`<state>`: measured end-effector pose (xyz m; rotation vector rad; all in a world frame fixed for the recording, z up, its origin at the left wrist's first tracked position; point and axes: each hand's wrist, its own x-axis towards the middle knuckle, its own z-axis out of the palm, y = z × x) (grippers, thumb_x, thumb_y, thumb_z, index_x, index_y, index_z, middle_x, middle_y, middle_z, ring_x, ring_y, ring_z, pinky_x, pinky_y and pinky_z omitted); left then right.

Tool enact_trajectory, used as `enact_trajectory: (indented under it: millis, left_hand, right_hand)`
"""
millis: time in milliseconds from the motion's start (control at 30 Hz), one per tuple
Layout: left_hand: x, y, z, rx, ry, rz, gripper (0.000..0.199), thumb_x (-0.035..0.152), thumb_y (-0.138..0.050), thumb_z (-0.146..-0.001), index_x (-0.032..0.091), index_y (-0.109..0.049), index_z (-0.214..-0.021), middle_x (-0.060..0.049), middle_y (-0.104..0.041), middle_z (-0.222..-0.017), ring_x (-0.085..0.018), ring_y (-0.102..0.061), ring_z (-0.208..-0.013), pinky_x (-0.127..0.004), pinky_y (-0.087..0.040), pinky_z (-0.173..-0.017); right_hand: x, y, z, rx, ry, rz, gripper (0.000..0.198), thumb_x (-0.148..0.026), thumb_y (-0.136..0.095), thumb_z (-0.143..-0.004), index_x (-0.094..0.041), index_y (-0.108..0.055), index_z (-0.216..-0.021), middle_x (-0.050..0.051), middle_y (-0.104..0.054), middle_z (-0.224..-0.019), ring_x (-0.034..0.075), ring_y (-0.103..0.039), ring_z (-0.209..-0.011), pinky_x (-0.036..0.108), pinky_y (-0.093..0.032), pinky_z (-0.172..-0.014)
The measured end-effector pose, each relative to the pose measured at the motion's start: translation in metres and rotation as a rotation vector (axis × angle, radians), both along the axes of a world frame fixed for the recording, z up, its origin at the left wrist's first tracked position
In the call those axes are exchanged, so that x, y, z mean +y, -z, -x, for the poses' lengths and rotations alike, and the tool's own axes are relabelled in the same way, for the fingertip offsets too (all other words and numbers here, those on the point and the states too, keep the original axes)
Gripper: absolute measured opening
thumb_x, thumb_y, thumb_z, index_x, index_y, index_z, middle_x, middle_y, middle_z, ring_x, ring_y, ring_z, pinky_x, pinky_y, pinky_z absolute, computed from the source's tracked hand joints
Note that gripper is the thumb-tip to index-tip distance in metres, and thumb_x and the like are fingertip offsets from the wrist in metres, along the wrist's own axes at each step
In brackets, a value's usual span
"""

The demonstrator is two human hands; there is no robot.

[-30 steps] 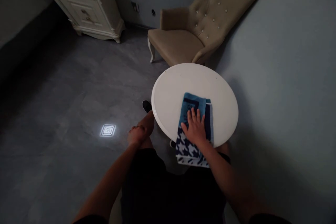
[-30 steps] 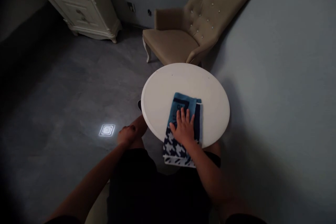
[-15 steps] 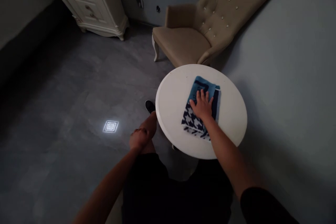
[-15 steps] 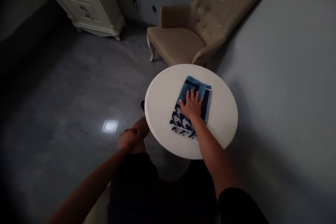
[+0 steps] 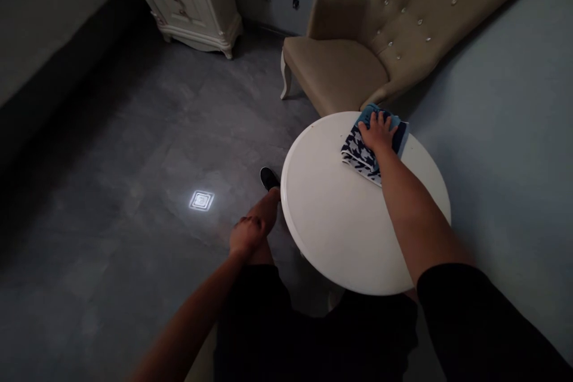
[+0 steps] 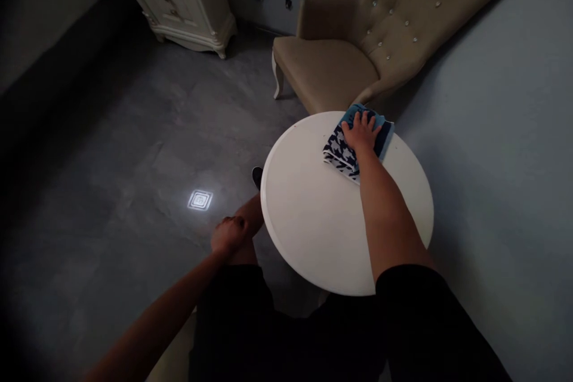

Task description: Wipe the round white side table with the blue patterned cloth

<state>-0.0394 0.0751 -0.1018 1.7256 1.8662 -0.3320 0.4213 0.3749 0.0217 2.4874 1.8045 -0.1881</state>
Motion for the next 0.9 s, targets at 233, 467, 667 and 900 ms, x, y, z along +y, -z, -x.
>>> enact_trajectory:
  millis: [233,467,667,900]
  left_hand:
    - [-0.002,-0.009,-0.007,0.015,-0.005,0.002,0.061,0.05,-0.041,-0.113,0.014,-0.084,-0.137,-0.024,-0.082,-0.139,-0.039,-0.076,-0.131,-0.044,-0.058,-0.107]
    - [-0.013,-0.017,-0.006,0.025,-0.024,-0.006,0.063,0.047,-0.037,-0.114,0.015,-0.082,-0.143,-0.023,-0.082,-0.139,-0.038,-0.078,-0.13,-0.044,-0.058,-0.108]
    - [-0.021,-0.017,-0.004,0.023,-0.011,-0.019,0.065,0.049,-0.036,-0.114,0.015,-0.082,-0.145,-0.023,-0.081,-0.14,-0.037,-0.079,-0.128,-0.043,-0.059,-0.106]
    - [-0.019,-0.013,-0.003,0.006,-0.01,-0.03,0.061,0.047,-0.038,-0.114,0.016,-0.083,-0.14,-0.022,-0.082,-0.14,-0.037,-0.078,-0.128,-0.042,-0.058,-0.106]
  right_hand:
    - [-0.114,-0.01,0.057,-0.038,-0.112,0.043,0.089,-0.064,-0.023,-0.118,-0.013,-0.026,-0.19,0.014,-0.005,-0.191,0.044,-0.007,-0.179,0.075,-0.011,-0.142]
    - [-0.319,-0.007,0.149,-0.013,-0.294,-0.001,0.09,-0.067,-0.037,-0.115,-0.013,-0.037,-0.187,0.01,-0.006,-0.19,0.045,-0.008,-0.18,0.075,-0.015,-0.144]
    - [-0.418,0.004,0.188,0.014,-0.377,-0.058,0.093,-0.081,-0.034,-0.111,-0.026,-0.044,-0.185,0.001,-0.006,-0.187,0.038,-0.004,-0.18,0.074,-0.026,-0.144]
    - [-0.318,-0.006,0.167,0.068,-0.325,-0.036,0.09,-0.078,-0.035,-0.113,-0.029,-0.036,-0.188,0.002,-0.008,-0.189,0.042,-0.009,-0.18,0.077,-0.019,-0.144]
